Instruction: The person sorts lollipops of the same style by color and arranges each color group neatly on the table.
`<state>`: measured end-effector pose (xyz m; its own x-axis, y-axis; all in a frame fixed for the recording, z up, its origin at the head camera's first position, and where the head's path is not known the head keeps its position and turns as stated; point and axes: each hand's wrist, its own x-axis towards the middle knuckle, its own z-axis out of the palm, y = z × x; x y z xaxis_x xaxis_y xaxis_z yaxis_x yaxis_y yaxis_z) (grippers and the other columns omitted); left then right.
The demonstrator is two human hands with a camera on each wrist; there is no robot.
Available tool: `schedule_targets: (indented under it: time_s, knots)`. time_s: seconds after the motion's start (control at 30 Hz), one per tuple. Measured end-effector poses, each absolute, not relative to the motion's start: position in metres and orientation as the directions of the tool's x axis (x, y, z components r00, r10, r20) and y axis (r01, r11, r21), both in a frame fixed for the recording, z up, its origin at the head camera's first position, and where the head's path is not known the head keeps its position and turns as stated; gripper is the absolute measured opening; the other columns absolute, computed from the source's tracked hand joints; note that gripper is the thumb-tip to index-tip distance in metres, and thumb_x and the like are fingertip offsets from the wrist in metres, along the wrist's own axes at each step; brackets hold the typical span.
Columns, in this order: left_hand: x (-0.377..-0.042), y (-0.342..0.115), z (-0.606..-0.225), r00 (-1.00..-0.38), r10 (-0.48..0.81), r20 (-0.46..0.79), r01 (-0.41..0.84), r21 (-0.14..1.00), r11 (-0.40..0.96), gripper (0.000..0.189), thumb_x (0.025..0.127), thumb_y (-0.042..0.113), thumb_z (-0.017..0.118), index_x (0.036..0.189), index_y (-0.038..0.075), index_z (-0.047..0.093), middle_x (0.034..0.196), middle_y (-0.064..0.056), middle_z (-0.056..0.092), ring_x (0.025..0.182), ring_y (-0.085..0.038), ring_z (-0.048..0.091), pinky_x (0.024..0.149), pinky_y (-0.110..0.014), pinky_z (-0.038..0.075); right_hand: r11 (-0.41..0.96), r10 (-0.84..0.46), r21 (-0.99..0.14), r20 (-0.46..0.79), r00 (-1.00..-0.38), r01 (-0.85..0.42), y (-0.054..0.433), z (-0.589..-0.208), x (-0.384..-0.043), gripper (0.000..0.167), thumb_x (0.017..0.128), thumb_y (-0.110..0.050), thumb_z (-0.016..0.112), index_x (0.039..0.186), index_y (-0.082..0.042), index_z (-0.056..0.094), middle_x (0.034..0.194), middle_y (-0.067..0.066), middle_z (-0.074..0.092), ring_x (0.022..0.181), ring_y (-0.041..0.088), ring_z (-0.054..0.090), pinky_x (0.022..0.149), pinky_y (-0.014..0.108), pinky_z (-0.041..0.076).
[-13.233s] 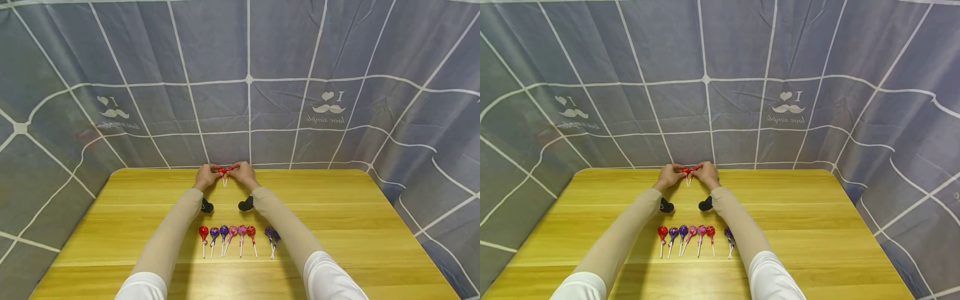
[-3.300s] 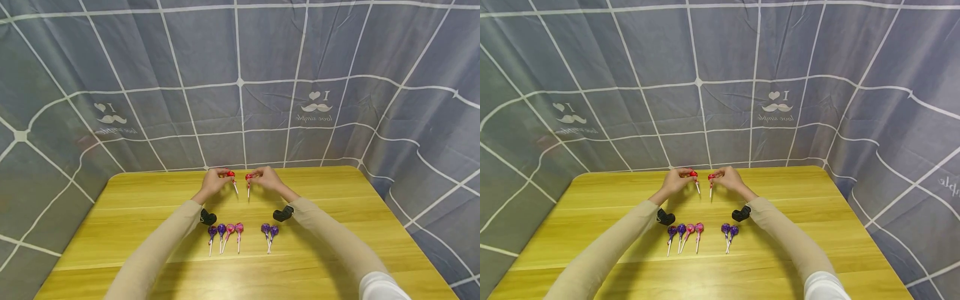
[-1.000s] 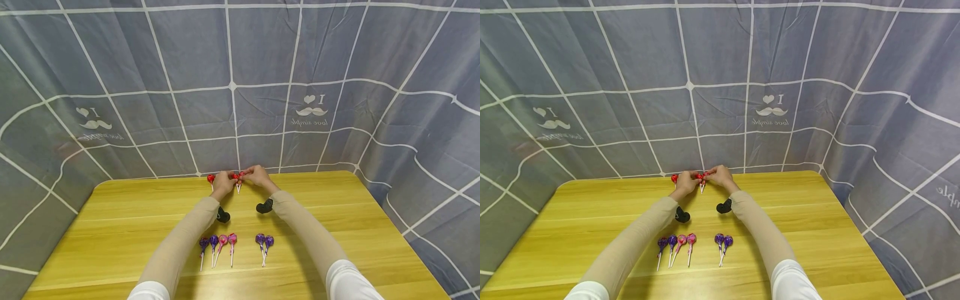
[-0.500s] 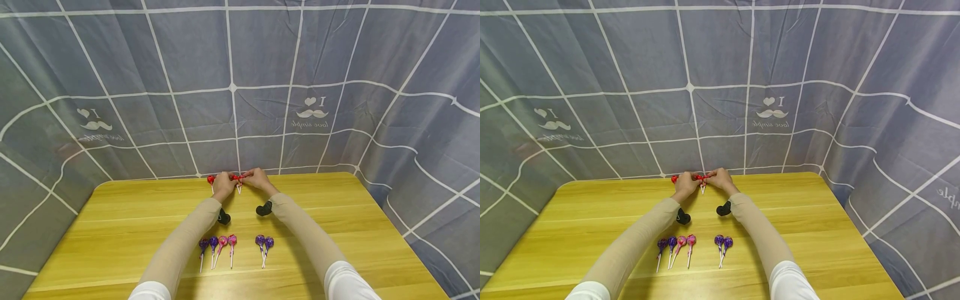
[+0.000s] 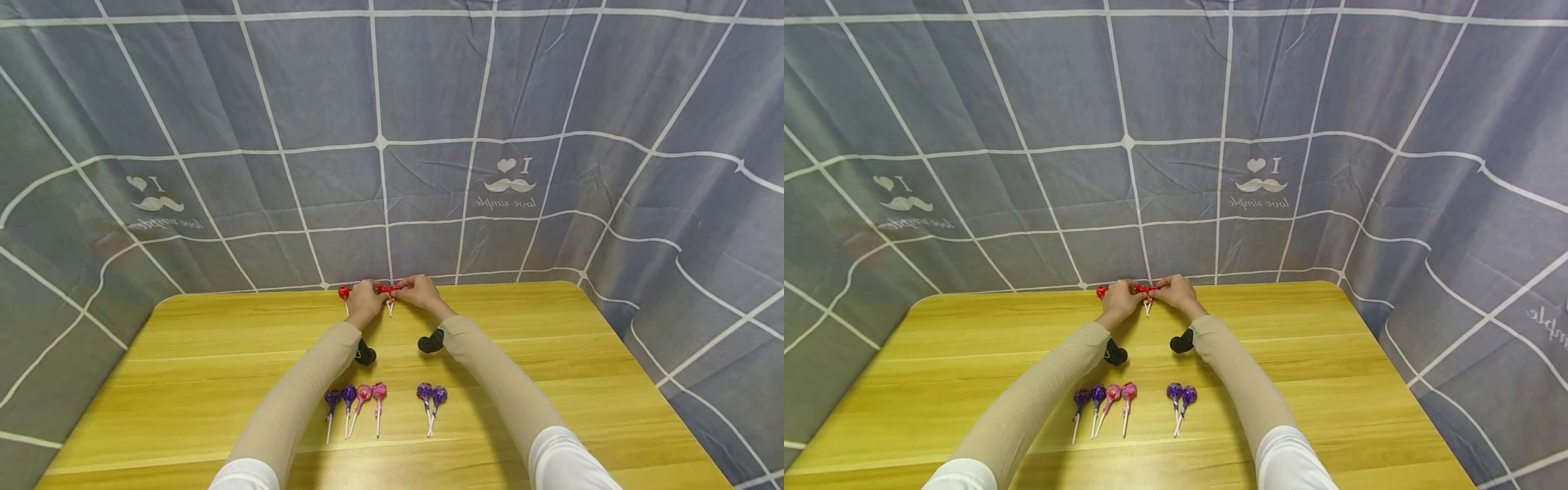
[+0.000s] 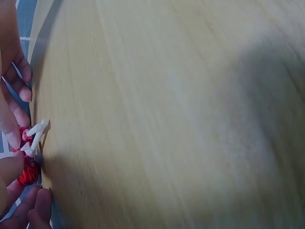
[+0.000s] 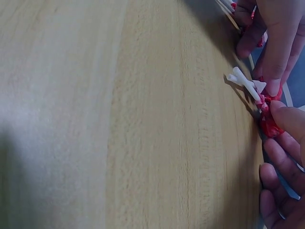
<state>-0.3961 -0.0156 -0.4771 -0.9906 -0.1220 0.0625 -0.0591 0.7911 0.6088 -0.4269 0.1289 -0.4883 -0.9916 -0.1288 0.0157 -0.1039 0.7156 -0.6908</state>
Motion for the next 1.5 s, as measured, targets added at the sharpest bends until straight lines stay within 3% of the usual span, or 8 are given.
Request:
schedule_targets:
  time_s: [0.5,0.8,1.13,1.5]
  knots:
    - [-0.388,-0.023,-0.472,-0.993,-0.115,0.039,-0.067,0.617,0.784,0.033,0.087,0.027,0.072,0.116,0.012,0.07,0.103,-0.005,0.073,0.094,-0.025,0.068,0.076,-0.039,0.052,0.698,-0.125,-0.707,0.043,-0.991,-0.119,0.129,-0.487,-0.418,0.027,0.083,-0.026,0.075,0.1,-0.005,0.076,0.094,0.011,0.075,0.088,0.022,0.069,0.074,0.026,0.049]
    - [-0.38,-0.036,-0.463,-0.995,-0.059,0.081,0.003,0.611,0.792,0.028,0.087,0.021,0.07,0.113,0.011,0.071,0.099,-0.007,0.073,0.088,-0.023,0.068,0.071,-0.036,0.053,0.66,-0.078,-0.739,0.114,-0.99,-0.137,0.134,-0.482,-0.408,0.027,0.086,-0.025,0.071,0.104,-0.005,0.072,0.092,0.011,0.074,0.087,0.025,0.068,0.08,0.035,0.051]
    - [-0.366,-0.055,-0.457,-0.983,0.062,0.17,0.145,0.529,0.836,0.029,0.087,0.022,0.071,0.113,0.009,0.07,0.099,-0.009,0.073,0.084,-0.023,0.068,0.067,-0.035,0.053,0.602,-0.078,-0.772,0.2,-0.977,-0.206,0.135,-0.471,-0.391,0.025,0.085,-0.02,0.073,0.103,-0.003,0.072,0.094,0.015,0.073,0.084,0.028,0.067,0.069,0.029,0.049]
    - [-0.336,-0.07,-0.438,-0.963,0.087,0.255,0.221,0.566,0.794,0.023,0.086,0.021,0.073,0.106,0.01,0.073,0.095,-0.007,0.074,0.082,-0.02,0.068,0.055,-0.027,0.046,0.508,-0.111,-0.823,0.23,-0.967,-0.254,0.133,-0.466,-0.37,0.023,0.085,-0.014,0.072,0.103,0.0,0.072,0.091,0.014,0.072,0.078,0.022,0.063,0.066,0.021,0.044]
